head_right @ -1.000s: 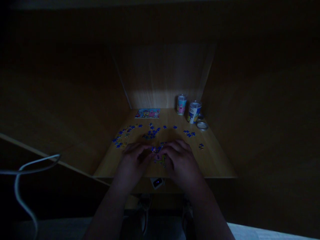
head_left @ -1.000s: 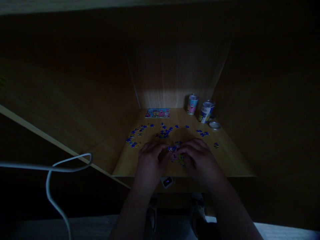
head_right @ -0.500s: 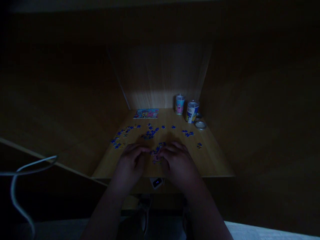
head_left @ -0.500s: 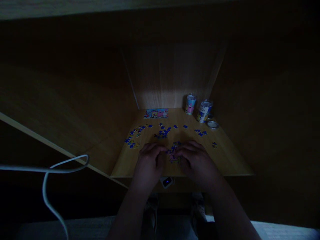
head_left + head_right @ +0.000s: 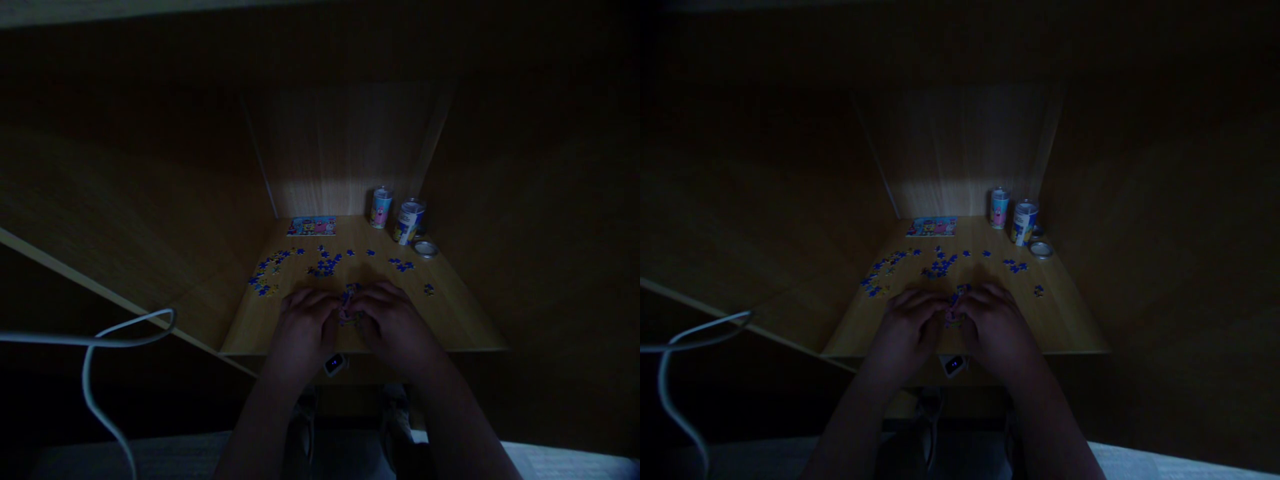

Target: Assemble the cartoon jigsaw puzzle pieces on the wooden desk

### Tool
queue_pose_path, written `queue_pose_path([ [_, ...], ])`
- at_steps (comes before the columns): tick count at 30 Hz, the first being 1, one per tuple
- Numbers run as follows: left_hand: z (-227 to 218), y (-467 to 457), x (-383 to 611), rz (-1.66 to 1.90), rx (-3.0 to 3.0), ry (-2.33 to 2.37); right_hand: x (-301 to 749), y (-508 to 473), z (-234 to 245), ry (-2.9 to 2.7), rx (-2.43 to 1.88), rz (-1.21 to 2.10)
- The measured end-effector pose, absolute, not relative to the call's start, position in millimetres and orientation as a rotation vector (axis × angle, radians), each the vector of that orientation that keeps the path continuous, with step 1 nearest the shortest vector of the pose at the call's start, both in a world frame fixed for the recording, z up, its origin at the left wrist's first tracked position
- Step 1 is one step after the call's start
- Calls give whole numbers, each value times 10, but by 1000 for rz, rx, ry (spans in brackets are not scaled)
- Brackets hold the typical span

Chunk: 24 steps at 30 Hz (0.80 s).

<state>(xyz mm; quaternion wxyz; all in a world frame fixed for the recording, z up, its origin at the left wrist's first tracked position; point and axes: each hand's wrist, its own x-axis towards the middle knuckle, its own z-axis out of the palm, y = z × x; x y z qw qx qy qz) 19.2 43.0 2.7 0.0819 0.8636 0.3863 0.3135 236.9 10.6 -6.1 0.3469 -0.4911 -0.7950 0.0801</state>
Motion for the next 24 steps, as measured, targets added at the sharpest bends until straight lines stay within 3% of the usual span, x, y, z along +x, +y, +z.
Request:
queue_pose_path([
  [24, 44, 419, 209, 979, 2509, 1213, 2356, 102, -55, -2057, -1268, 191],
])
